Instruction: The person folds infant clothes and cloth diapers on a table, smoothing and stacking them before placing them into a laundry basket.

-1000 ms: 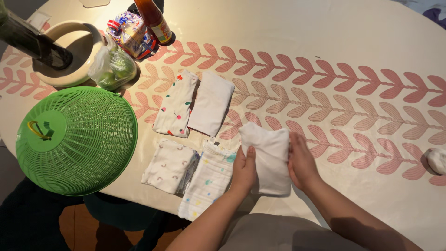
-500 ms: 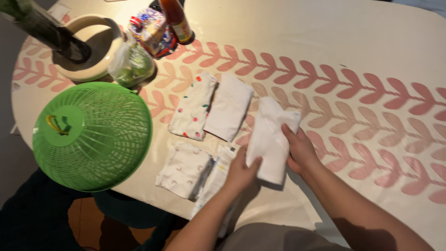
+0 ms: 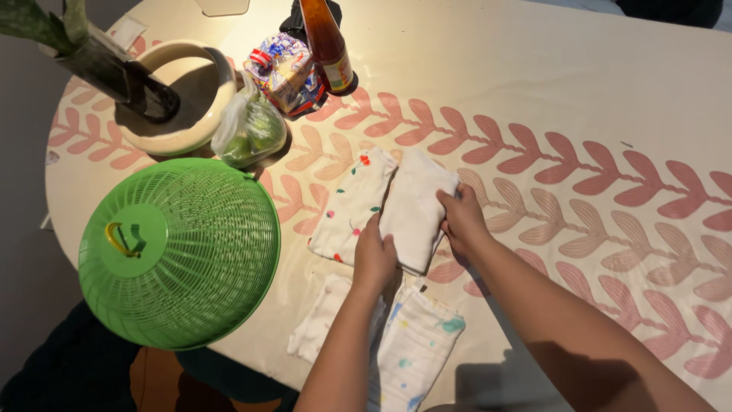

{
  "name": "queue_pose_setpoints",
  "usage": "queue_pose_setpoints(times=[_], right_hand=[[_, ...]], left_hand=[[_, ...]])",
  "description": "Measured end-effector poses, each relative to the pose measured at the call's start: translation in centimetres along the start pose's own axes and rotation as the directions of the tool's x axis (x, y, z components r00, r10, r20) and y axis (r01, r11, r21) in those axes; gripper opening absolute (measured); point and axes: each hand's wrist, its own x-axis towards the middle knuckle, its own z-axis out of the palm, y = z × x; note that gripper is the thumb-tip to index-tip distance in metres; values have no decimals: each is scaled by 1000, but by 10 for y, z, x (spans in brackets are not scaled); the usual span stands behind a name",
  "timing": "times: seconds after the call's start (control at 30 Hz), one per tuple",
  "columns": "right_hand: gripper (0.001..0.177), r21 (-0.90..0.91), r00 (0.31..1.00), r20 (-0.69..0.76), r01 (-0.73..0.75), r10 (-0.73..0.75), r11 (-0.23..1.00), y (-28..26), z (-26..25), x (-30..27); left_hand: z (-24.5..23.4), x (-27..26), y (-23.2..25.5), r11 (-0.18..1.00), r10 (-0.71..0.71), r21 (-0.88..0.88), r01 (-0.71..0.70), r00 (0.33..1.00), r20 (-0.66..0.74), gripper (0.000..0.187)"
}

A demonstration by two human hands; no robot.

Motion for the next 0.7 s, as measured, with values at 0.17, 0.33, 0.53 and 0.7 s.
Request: queue_pose_setpoints(times=[0.17,0.33,0.53,0.7], right_hand=[[59,-15,957,6,289,-289,957,4,-8,-16],[57,-710,456,259,687,-852,152,-1,-13,-39],[62,-757,625,647,595,-437,-270,-10,4,-51],[74,-813,800,582,578,-146,-71,-45,4,-52]], left_hand=[[-8,-8,18,999,-16,38,17,1000,-20,55],[0,-32,39,785,426,522,-335,902,-63,66],[25,-28,11,730,385,574,-371,917,104,105],[44,-11,-27,761,286,555,-336,942,179,112]])
